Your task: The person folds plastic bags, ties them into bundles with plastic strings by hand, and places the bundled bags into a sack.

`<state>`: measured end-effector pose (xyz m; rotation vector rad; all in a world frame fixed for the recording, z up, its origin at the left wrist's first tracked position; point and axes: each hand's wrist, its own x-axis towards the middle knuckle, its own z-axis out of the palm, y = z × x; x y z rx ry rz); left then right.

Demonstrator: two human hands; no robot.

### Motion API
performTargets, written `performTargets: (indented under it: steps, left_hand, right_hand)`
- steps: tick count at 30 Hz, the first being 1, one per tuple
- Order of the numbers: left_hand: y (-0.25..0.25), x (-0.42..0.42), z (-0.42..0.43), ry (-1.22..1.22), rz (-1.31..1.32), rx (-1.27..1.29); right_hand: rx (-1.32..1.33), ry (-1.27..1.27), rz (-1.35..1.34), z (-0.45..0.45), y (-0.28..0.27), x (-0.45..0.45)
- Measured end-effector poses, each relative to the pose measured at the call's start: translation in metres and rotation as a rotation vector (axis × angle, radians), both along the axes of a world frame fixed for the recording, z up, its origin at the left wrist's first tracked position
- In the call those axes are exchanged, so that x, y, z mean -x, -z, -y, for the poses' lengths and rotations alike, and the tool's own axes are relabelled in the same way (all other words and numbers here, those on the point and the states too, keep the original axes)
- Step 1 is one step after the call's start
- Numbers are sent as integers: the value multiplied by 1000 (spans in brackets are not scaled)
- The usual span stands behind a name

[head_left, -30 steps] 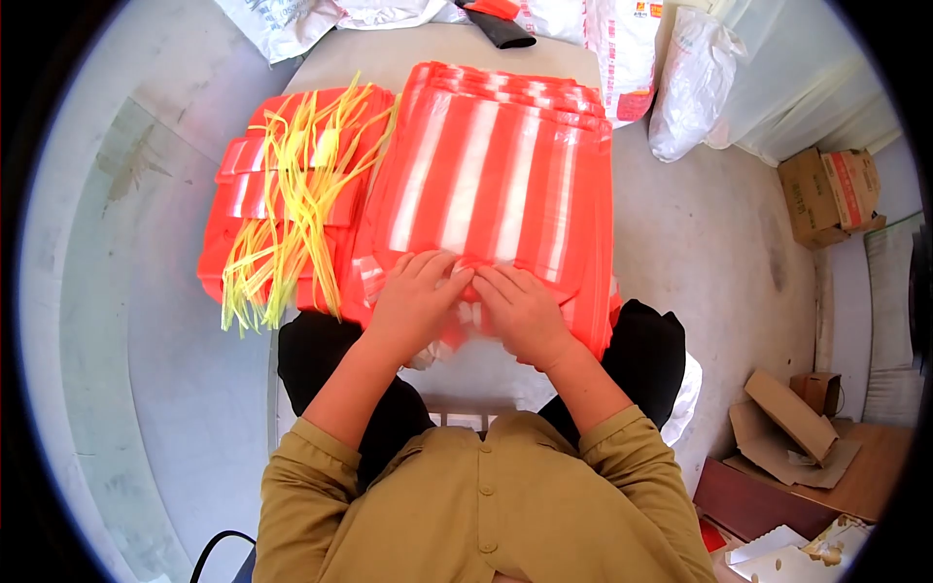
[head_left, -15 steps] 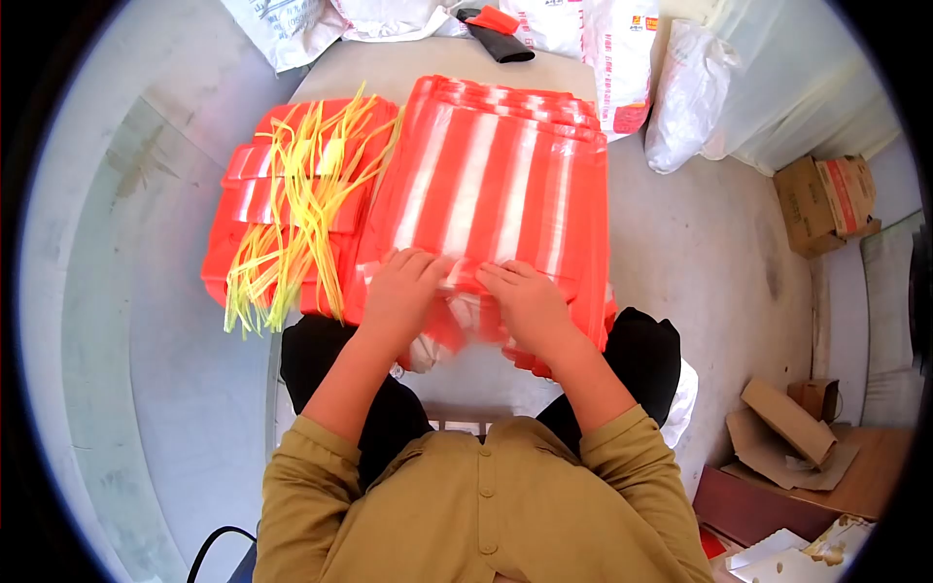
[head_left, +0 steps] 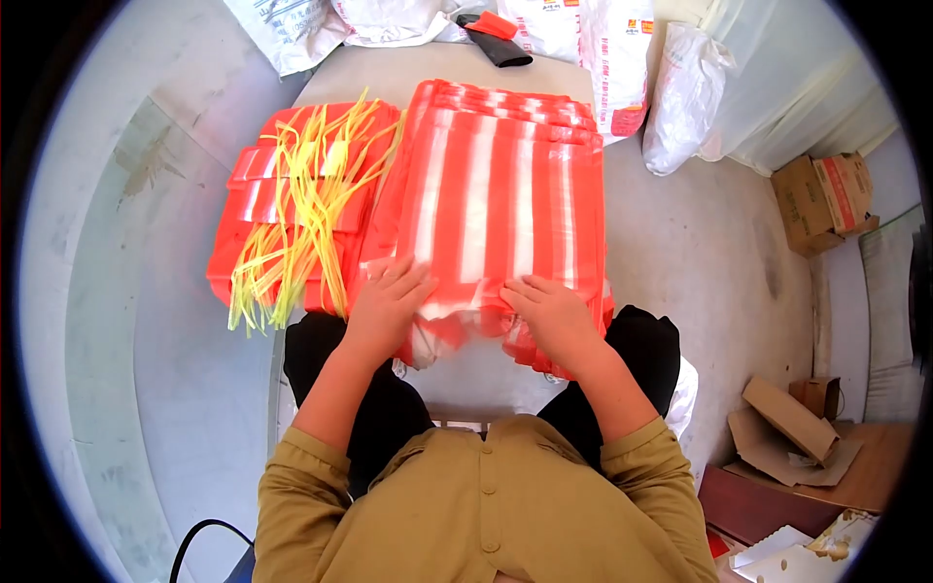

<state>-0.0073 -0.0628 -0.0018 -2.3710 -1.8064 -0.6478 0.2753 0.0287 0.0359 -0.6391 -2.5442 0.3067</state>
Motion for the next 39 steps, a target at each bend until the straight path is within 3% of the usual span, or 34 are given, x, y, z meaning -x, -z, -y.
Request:
performTargets:
  steps: [3, 4, 6, 10, 19, 25, 28, 31, 34, 38, 39]
  left_hand:
    - [-4, 2, 5, 28, 54, 90]
    - [-9, 2, 7, 26, 78, 119]
    - [-22, 3, 9, -5, 267, 204]
    - [-15, 8, 8, -180, 739, 362]
    - [1, 5, -13, -475, 777, 399]
    - [-1, -1, -20, -577, 730, 441]
    - [2, -2, -22, -600, 717, 440]
    - [0, -1, -23, -615, 725, 447]
    - [11, 0, -23, -623, 787, 432]
    - [9, 0, -21, -620, 817, 368]
    - [6, -2, -19, -600, 657, 324]
  right_hand:
    - [40, -2, -9, 4, -2, -5]
    - [171, 0, 54, 3, -8, -7]
    - [435, 8, 181, 0, -26, -11]
    - [590, 86, 429, -27, -40, -14]
    - [693, 182, 515, -86, -10, 15]
    - [479, 324, 496, -75, 3, 23]
    - [-5, 249, 67, -55, 23, 13]
    - [9, 0, -39, -20, 11, 7]
    - [-178, 10, 27, -10, 9, 4]
    - [-38, 148, 154, -12, 26, -9]
    - [-52, 140, 171, -15, 29, -10]
